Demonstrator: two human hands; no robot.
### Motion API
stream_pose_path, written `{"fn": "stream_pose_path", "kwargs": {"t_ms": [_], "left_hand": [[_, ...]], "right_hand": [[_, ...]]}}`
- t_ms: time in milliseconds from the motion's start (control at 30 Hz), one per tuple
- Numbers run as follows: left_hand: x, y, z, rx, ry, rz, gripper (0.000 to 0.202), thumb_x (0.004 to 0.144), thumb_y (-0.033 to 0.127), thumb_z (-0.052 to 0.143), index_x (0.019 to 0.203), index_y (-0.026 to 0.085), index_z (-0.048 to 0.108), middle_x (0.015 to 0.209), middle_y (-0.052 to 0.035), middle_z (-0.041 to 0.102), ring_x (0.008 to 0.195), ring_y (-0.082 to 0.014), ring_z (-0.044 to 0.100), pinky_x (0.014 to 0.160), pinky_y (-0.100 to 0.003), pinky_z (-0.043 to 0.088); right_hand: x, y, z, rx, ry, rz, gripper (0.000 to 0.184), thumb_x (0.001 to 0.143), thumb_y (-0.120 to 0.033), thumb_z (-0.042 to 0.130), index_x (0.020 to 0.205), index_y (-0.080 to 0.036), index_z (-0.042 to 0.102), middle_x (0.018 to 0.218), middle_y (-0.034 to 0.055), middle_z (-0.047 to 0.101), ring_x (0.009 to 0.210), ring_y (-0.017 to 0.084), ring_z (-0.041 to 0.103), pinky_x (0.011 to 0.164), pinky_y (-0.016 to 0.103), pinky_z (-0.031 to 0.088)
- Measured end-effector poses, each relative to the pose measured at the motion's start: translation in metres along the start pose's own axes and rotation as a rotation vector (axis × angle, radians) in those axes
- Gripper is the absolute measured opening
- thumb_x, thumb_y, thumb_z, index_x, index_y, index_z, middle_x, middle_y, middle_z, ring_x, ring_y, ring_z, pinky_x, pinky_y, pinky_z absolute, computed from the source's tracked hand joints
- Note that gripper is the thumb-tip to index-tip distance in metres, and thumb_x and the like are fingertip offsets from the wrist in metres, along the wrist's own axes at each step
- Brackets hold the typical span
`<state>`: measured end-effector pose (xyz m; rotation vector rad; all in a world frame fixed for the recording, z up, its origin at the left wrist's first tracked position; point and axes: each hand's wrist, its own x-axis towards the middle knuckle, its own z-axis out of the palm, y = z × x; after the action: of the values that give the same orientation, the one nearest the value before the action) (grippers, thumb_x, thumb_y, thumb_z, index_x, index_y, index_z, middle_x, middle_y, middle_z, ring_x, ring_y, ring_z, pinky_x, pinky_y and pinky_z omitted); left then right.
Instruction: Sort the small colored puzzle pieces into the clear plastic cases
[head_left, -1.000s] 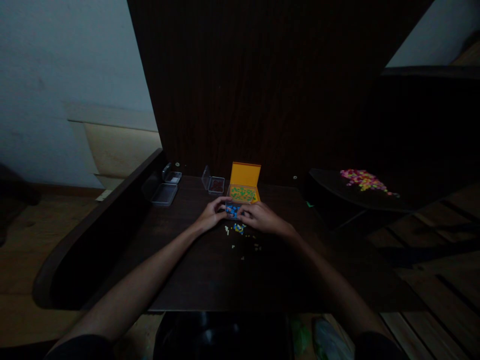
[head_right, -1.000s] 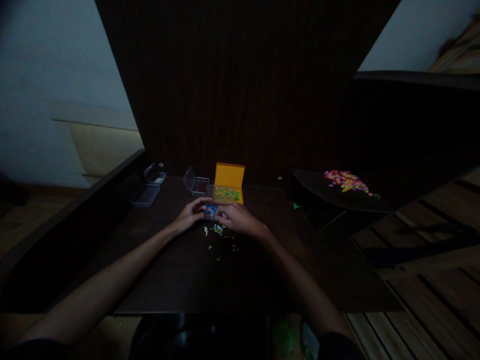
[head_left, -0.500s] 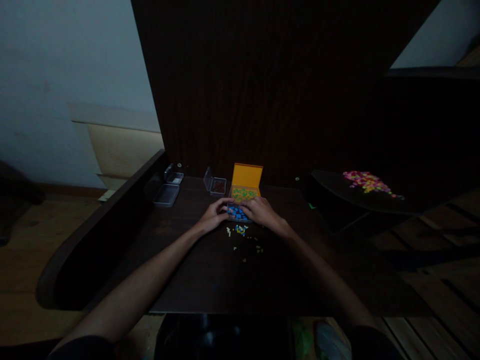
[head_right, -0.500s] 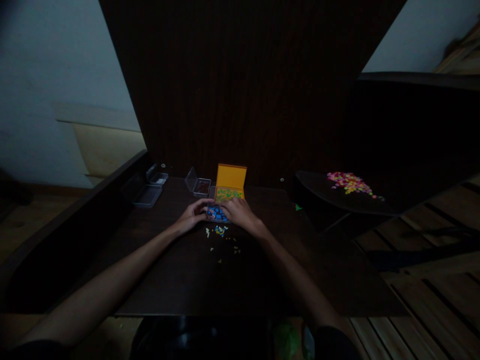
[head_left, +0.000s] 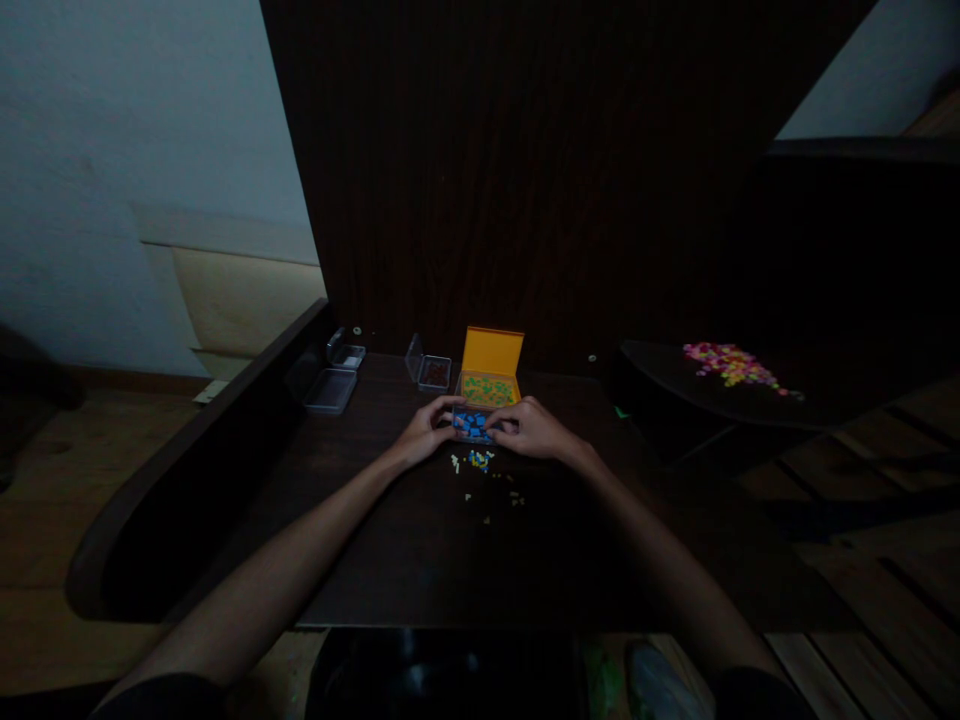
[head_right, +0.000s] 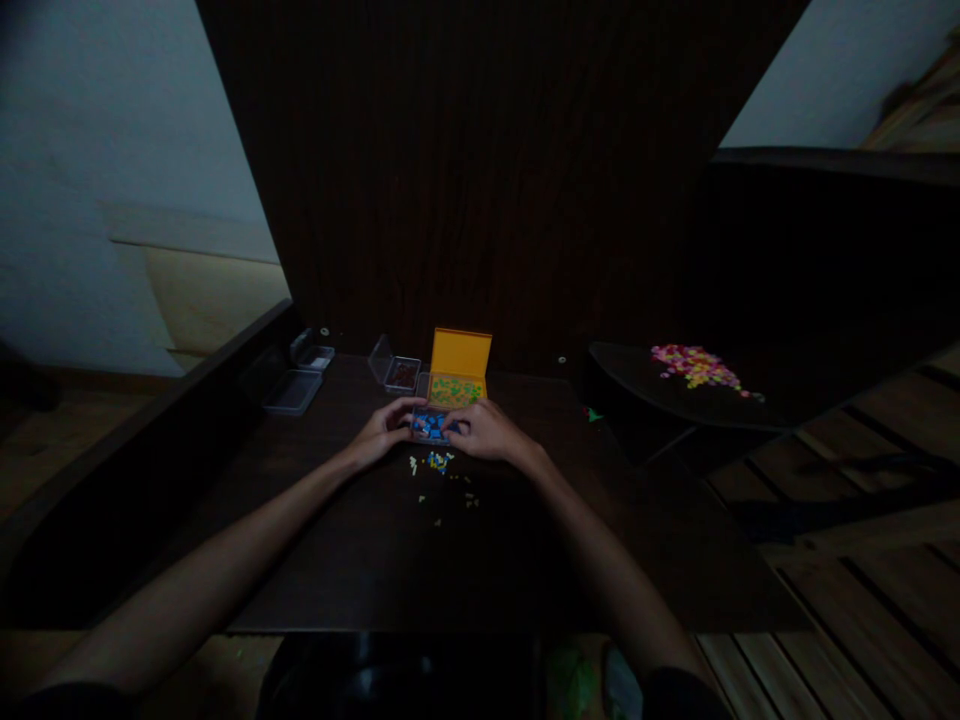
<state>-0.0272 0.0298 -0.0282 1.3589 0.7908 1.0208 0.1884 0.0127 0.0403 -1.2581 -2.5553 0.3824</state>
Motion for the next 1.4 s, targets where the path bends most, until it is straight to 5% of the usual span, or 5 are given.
{"fn": "stream_pose_path", "kwargs": {"t_ms": [300, 733, 1100, 1233, 1400], "left_hand": [[-0.001, 0.002, 0.002, -0.014, 0.011, 0.007, 0.053, 0.061, 0.013, 0.070, 0.114, 0.015, 0.059, 0.093, -0.0023, 0.066, 0.086, -0.0153, 0.062, 0.085, -0.031, 0.051], [0.000, 0.002, 0.002, -0.025, 0.019, -0.001, 0.054, 0.061, 0.010, 0.070, 0.114, 0.015, 0.060, 0.092, -0.0018, 0.066, 0.087, -0.0152, 0.063, 0.087, -0.031, 0.051], [-0.001, 0.003, 0.001, -0.012, 0.011, -0.001, 0.055, 0.062, 0.011, 0.071, 0.115, 0.015, 0.059, 0.083, 0.0006, 0.067, 0.082, -0.0149, 0.064, 0.085, -0.031, 0.050], [-0.001, 0.002, 0.001, -0.011, -0.005, 0.008, 0.054, 0.063, 0.013, 0.069, 0.115, 0.015, 0.059, 0.083, 0.0002, 0.066, 0.082, -0.0153, 0.063, 0.085, -0.032, 0.050], [-0.001, 0.001, 0.000, 0.001, -0.003, -0.009, 0.057, 0.062, 0.013, 0.069, 0.117, 0.015, 0.058, 0.082, 0.0003, 0.066, 0.083, -0.0154, 0.063, 0.088, -0.033, 0.048]], "right_hand": [[-0.019, -0.013, 0.010, 0.031, -0.225, -0.093, 0.016, 0.082, -0.020, 0.062, 0.091, -0.019, 0.075, 0.063, -0.0023, 0.062, 0.055, 0.008, 0.049, 0.057, 0.019, 0.032], [-0.025, -0.022, 0.010, -0.086, -0.292, 0.026, 0.014, 0.082, -0.019, 0.060, 0.092, -0.020, 0.070, 0.069, -0.0013, 0.065, 0.063, 0.011, 0.056, 0.059, 0.021, 0.031], [-0.021, -0.016, 0.018, -0.160, -0.282, 0.020, 0.014, 0.087, -0.021, 0.055, 0.092, -0.020, 0.068, 0.079, 0.0017, 0.066, 0.072, 0.015, 0.057, 0.060, 0.024, 0.029], [-0.020, -0.019, 0.003, -0.070, -0.288, -0.027, 0.015, 0.089, -0.022, 0.054, 0.091, -0.019, 0.069, 0.071, -0.0010, 0.063, 0.062, 0.011, 0.052, 0.059, 0.022, 0.029], [-0.011, -0.012, -0.018, -0.173, -0.124, 0.122, 0.018, 0.091, -0.025, 0.053, 0.099, -0.019, 0.068, 0.081, 0.0023, 0.067, 0.068, 0.012, 0.056, 0.062, 0.022, 0.033]]}}
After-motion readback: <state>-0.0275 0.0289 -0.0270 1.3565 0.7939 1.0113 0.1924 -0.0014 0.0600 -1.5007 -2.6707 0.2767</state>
